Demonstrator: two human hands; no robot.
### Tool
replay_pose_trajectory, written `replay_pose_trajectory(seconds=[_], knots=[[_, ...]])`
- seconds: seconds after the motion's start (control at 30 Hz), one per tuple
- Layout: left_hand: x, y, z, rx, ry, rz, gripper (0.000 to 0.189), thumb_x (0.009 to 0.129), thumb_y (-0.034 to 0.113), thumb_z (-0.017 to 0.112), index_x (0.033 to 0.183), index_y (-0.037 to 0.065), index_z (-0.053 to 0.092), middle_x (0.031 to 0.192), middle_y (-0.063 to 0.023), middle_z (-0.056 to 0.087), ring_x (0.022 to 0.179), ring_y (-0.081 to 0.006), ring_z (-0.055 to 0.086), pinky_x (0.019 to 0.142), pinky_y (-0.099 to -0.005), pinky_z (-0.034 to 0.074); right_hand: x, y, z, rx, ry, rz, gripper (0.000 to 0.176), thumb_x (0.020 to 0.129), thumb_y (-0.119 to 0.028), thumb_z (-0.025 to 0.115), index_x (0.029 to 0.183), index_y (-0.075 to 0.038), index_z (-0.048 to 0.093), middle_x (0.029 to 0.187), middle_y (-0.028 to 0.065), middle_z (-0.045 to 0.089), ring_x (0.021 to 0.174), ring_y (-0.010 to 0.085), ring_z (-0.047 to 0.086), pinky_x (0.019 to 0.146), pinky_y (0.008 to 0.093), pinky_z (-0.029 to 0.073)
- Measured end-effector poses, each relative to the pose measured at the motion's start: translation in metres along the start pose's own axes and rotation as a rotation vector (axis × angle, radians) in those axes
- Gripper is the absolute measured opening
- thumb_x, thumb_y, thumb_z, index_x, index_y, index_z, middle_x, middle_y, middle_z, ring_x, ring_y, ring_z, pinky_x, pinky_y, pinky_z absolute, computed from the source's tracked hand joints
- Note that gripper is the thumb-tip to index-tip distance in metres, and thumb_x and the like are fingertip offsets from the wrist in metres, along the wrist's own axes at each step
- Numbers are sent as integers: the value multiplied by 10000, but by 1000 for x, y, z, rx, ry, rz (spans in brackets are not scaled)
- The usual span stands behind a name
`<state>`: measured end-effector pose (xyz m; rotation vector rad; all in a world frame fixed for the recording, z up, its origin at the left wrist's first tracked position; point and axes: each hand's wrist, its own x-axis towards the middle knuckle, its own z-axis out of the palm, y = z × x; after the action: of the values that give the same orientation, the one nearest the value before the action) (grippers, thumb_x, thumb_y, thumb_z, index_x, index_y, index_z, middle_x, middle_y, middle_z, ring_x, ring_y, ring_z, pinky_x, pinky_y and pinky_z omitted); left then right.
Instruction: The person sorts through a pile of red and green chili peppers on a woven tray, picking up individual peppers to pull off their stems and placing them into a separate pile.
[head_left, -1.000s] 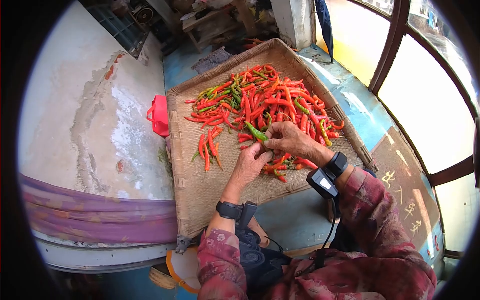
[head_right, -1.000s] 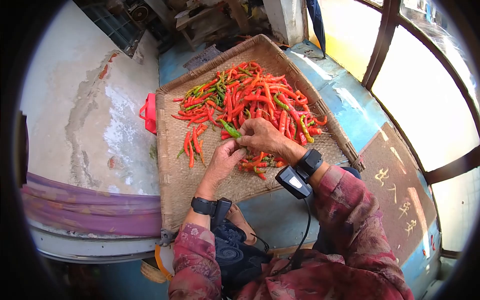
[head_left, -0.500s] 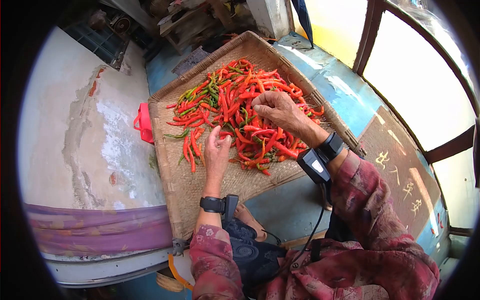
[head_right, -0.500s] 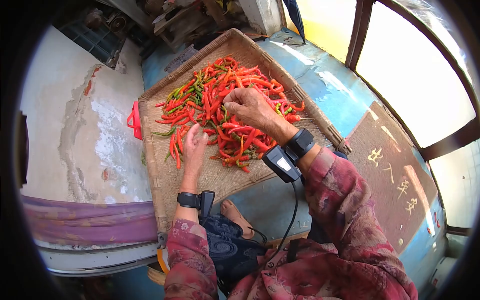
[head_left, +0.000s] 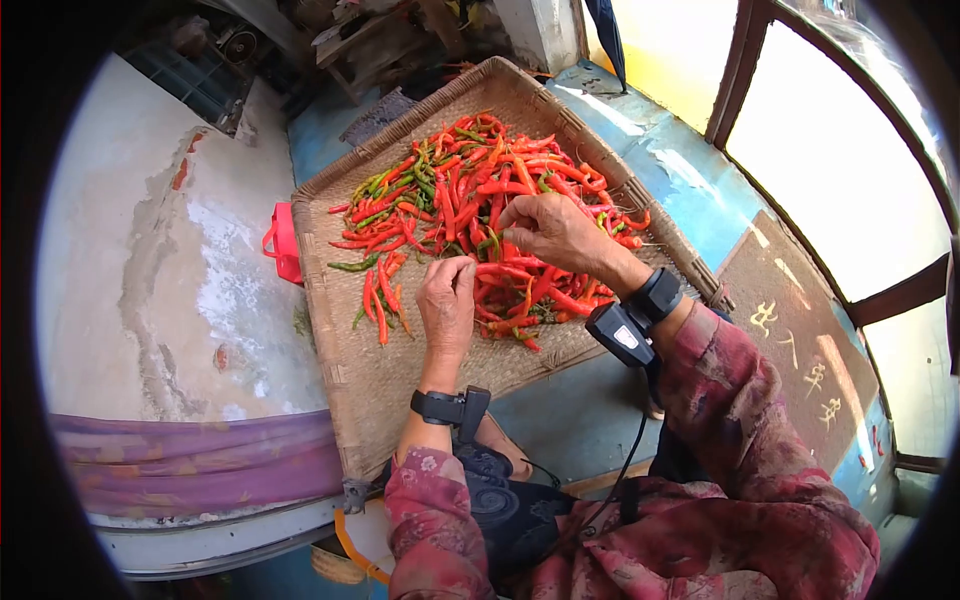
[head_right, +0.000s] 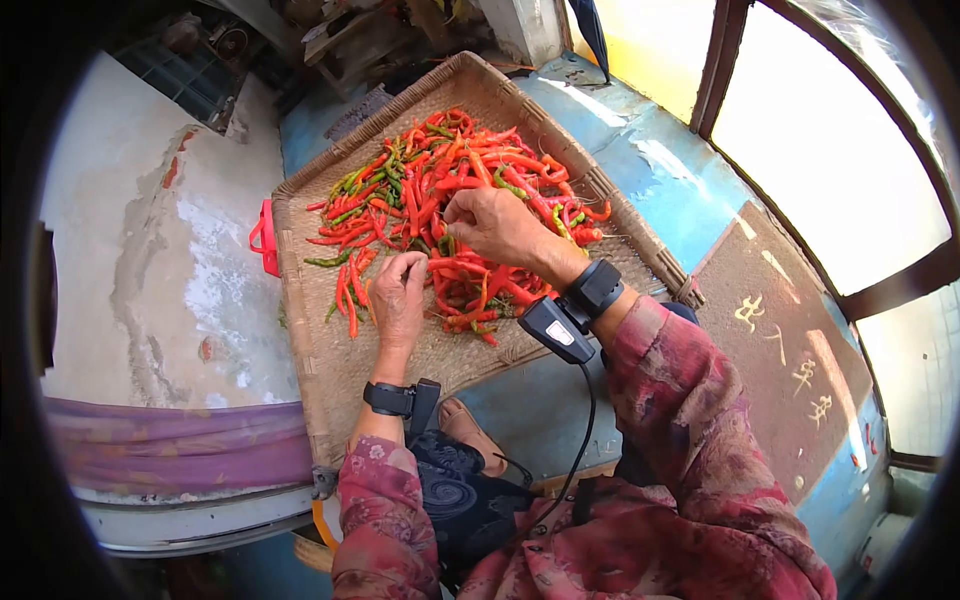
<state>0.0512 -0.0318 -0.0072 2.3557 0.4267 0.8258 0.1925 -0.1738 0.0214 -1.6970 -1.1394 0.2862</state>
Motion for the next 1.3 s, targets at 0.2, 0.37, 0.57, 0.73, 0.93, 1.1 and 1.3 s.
replay_pose_trajectory(seconds=[0.2, 0.37, 0.57, 0.73, 0.93, 1.1, 1.3], knots=[[9, -43, -40, -150, 164, -82, 123, 863, 106, 589, 915, -4, 611, 775, 2, 590, 666, -57, 535, 598, -205, 445, -12, 6, 26, -578, -267, -2, 194, 772, -169, 567, 902, -26, 547, 909, 177, 576, 840, 342, 583, 693, 458, 462], [8, -66, -70, 218, 396, -164, 190, 810, 111, 609, 973, 14, 595, 900, -115, 589, 833, -188, 563, 739, -326, 450, -12, 5, 20, -724, -263, 48, 125, 747, -118, 554, 834, -29, 540, 741, 144, 598, 740, 341, 603, 629, 463, 470], [-2, -35, -23, -7, -202, -203, 313, 769, 65, 608, 1080, 61, 572, 1013, -143, 570, 965, -295, 549, 813, -372, 450, -15, 19, 33, -981, -298, 12, 84, 734, -87, 574, 771, -64, 645, 754, 129, 646, 740, 279, 650, 599, 395, 505], [-26, -27, 26, 417, -391, 121, 334, 722, 13, 623, 1047, 53, 557, 897, -156, 537, 890, -335, 537, 759, -418, 460, -14, 20, 31, -906, -243, -64, 78, 727, -77, 574, 792, -41, 598, 721, 138, 630, 693, 305, 640, 551, 411, 488], [-23, -37, 34, 581, -263, 206, 307, 691, 19, 638, 985, 67, 565, 902, -141, 529, 860, -316, 527, 717, -405, 461, 1, 9, 23, -414, -14, 6, 144, 766, -69, 526, 890, -14, 477, 693, 215, 575, 689, 390, 594, 582, 460, 459], [-17, -33, 23, 472, -222, 286, 234, 721, 39, 622, 953, 49, 597, 906, -123, 541, 875, -291, 531, 728, -378, 474, 3, 7, 19, -92, 157, 1, 139, 786, -80, 554, 874, -6, 477, 687, 196, 577, 683, 366, 599, 590, 421, 459], [-11, -14, 3, 222, -123, 228, 275, 794, 61, 585, 1068, 44, 581, 915, -154, 596, 865, -315, 580, 733, -397, 482, 6, 0, 13, -5, 324, 20, 223, 768, -88, 543, 951, 40, 535, 667, 189, 575, 647, 324, 595, 605, 407, 459]])
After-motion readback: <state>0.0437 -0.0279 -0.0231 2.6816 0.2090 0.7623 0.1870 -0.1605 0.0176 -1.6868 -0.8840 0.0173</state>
